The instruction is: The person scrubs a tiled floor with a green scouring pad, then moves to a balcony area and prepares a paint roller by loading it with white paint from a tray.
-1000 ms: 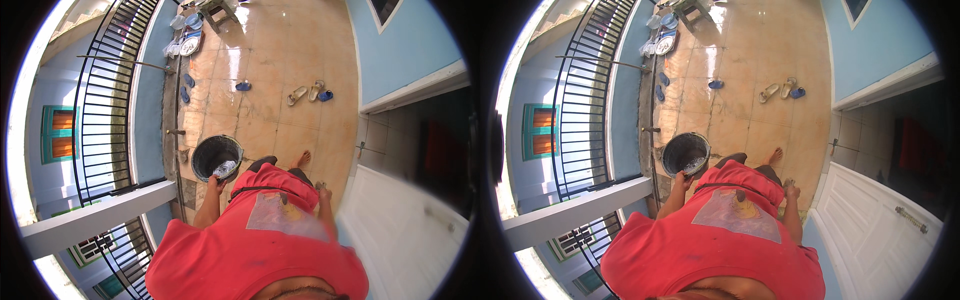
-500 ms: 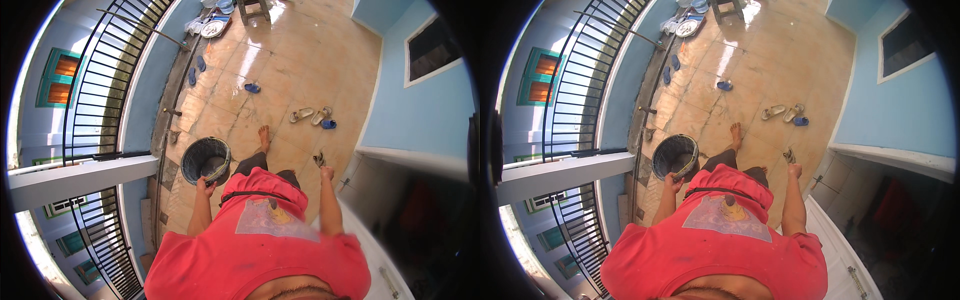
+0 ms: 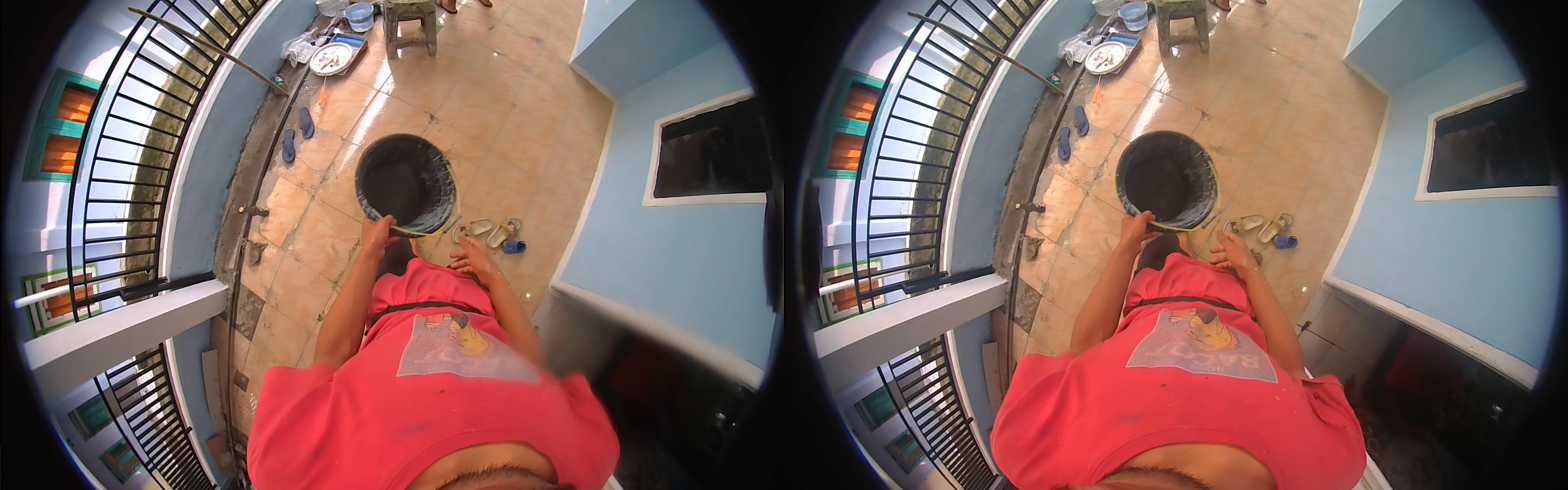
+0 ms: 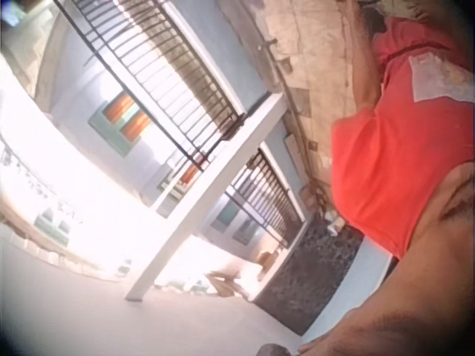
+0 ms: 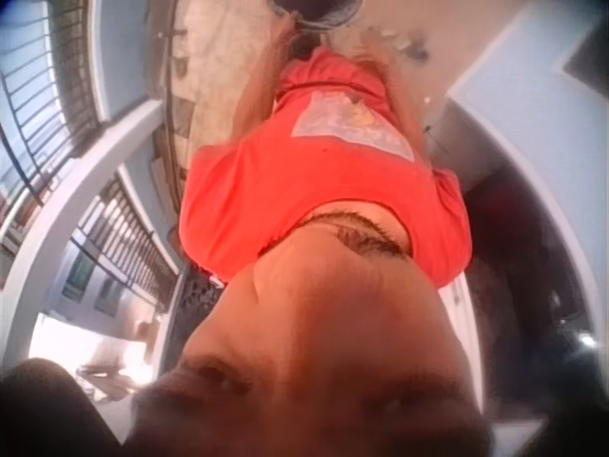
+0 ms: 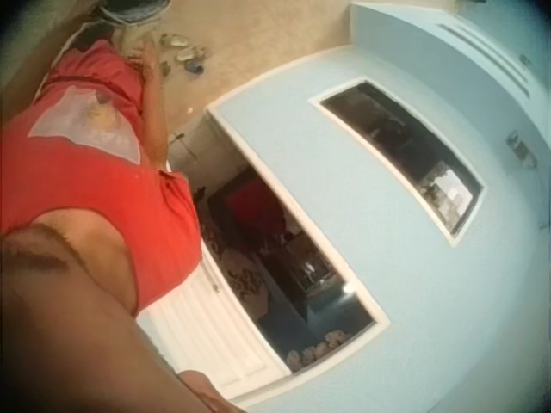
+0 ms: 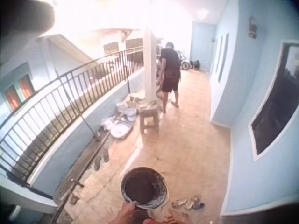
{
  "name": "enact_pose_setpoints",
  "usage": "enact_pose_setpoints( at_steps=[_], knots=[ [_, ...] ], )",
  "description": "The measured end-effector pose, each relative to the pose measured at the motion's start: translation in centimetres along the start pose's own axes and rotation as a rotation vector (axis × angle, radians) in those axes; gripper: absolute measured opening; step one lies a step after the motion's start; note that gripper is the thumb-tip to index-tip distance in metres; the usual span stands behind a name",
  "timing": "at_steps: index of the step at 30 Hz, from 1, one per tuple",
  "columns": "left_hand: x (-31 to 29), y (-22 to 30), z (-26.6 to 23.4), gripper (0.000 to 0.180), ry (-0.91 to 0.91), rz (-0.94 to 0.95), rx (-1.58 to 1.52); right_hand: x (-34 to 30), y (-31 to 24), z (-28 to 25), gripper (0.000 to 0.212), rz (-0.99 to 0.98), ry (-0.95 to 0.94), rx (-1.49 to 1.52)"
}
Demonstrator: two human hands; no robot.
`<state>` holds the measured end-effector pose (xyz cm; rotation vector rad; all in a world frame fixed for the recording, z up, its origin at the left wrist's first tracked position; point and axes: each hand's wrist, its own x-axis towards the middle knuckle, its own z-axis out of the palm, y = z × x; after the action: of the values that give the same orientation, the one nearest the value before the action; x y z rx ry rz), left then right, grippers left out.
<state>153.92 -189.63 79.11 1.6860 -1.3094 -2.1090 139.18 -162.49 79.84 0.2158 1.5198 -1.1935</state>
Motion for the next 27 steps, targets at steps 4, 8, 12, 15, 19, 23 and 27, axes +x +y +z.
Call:
enact_pose_setpoints(
  at_steps=[4,8,12,15,19,23,27],
  knots=[
    [3.8,5.4,10.2,0.034,-0.115,0.078,0.021,4.6,-9.3,-0.5,0.052,-0.061,0.173,0.071],
    [7.1,9.7,15.4,0.079,-0.325,-0.139,-0.002,6.3,-16.9,-0.8,0.028,-0.184,0.497,0.243],
    [10.3,16.4,18.5,0.11,-0.433,-0.145,0.233,13.5,-23.1,-5.9,0.02,-0.355,0.509,0.762],
    [18.7,17.1,16.9,0.097,-0.497,-0.139,0.308,20.4,-27.1,-9.2,0.023,-0.23,0.449,0.695],
    [27.9,15.6,8.2,0.068,-0.06,0.003,0.496,29.5,-28.9,-13.3,0.022,0.056,0.596,0.666],
    [28.3,15.0,-2.5,0.046,0.465,-0.391,0.323,33.8,-31.8,-17.6,0.024,0.137,0.727,0.641],
    [26.3,16.4,-3.9,0.048,0.582,-0.505,0.24,37.7,-34.7,-23.1,0.03,0.206,0.825,0.485]
  ],
)
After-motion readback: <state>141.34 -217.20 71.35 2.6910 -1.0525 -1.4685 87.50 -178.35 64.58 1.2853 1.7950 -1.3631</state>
